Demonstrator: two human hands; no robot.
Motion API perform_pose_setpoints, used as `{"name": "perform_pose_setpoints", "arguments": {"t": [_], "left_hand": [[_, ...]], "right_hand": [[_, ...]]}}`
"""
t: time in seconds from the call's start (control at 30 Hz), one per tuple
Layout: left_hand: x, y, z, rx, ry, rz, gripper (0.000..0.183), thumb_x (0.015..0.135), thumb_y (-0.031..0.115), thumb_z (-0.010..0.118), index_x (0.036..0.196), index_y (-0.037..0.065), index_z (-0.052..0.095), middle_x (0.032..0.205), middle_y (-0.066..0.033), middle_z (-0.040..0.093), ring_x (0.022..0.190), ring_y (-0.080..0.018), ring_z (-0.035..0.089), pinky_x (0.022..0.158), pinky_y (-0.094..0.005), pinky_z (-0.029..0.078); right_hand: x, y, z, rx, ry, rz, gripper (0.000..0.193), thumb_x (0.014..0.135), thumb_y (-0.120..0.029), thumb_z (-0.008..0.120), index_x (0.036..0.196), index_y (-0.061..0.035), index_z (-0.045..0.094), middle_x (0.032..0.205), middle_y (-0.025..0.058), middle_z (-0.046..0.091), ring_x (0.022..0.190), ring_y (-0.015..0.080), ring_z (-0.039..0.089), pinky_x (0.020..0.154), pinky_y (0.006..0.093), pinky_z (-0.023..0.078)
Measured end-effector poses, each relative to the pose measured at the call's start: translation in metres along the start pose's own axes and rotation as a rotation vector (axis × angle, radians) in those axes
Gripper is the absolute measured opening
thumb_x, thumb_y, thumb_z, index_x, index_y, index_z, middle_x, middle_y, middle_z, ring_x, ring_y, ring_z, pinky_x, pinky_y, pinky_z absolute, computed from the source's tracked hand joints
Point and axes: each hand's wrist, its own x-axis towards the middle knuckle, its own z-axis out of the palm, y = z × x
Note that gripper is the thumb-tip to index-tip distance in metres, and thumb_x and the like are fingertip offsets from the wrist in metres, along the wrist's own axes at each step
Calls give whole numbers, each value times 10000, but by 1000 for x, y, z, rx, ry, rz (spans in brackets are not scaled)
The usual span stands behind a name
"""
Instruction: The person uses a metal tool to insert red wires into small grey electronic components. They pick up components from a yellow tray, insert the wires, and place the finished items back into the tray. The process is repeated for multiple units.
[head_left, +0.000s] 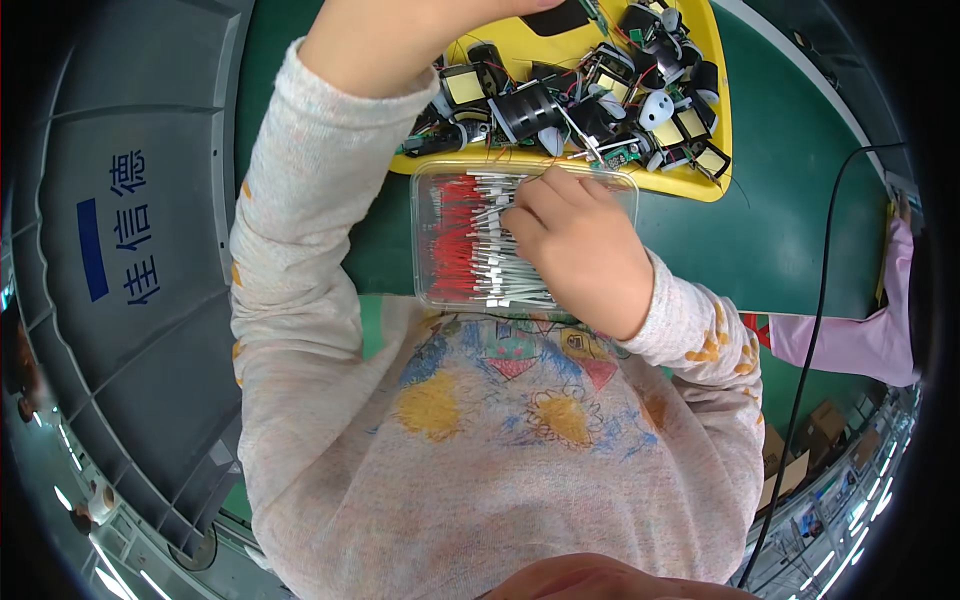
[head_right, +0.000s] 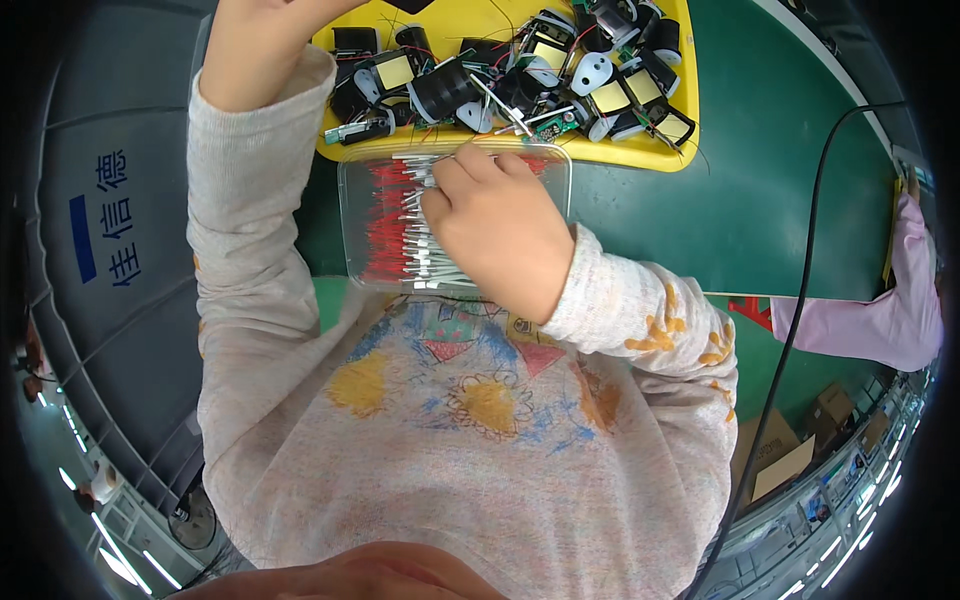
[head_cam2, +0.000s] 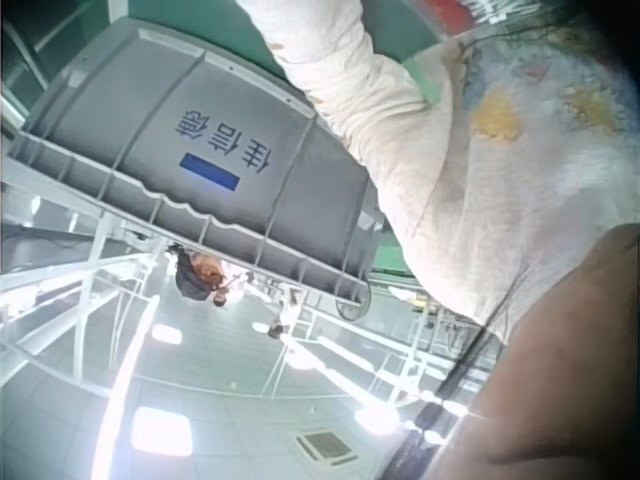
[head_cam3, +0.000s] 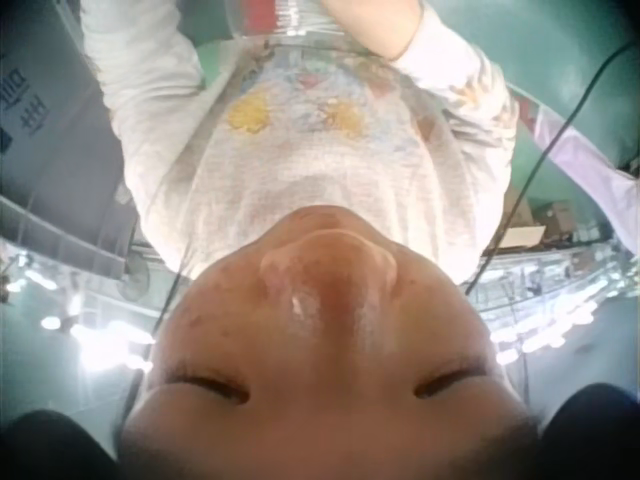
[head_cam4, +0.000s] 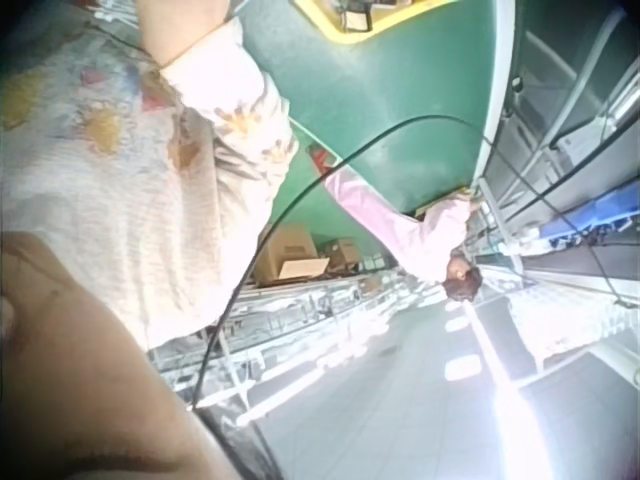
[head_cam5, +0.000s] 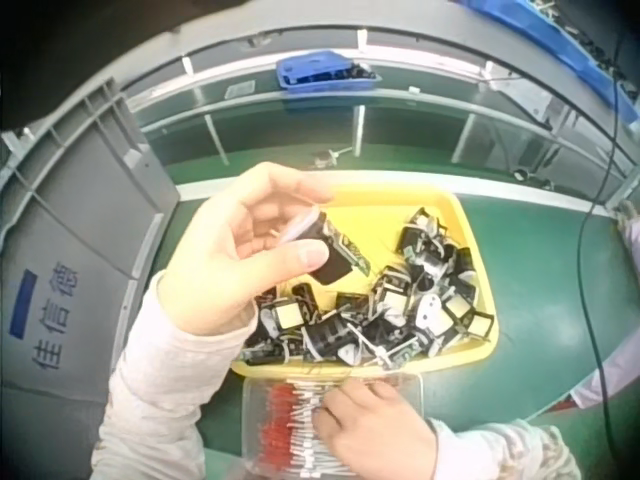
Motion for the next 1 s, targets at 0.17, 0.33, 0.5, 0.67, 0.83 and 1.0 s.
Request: {"name": "perform_pose_setpoints", "arguments": {"t": [0.17,0.33,0.5,0.67,0.83,1.0], "left_hand": [[-5,3,8,8,106,2,402,719,-25,633,1091,-3,482,984,-92,588,882,-120,559,796,-225,434],[-17,10,8,-57,197,-13,435,696,-34,663,1086,-4,473,939,-77,578,865,-121,553,795,-232,432],[-20,2,-3,20,177,171,407,706,8,678,1068,7,492,952,-76,571,876,-123,541,800,-242,421],[-13,14,-3,596,2,516,303,715,31,666,997,-11,563,975,-106,567,842,-152,530,731,-243,410],[-24,11,15,360,213,372,434,594,-58,727,995,-25,563,923,-111,573,859,-152,545,720,-248,431],[-18,10,12,450,359,412,404,456,44,792,839,38,663,767,-44,625,738,-201,548,654,-288,443]], "right_hand": [[4,-2,-4,-59,-67,13,220,639,-94,562,850,-34,557,815,61,499,825,231,500,718,334,417],[5,12,-22,289,-51,36,212,667,-49,646,853,-26,547,813,81,529,745,226,544,652,314,436],[6,34,-60,1260,202,220,146,775,-4,615,902,-10,544,783,98,624,642,135,592,595,223,482],[23,44,-87,1525,655,92,213,828,-118,597,987,-31,485,837,111,577,652,131,537,588,240,468],[52,38,-92,1309,821,-189,241,848,-198,605,978,-57,459,793,78,503,605,149,468,516,267,442],[60,49,-86,768,933,-295,303,792,-165,668,943,-4,461,773,143,556,634,252,571,524,339,503]]}}
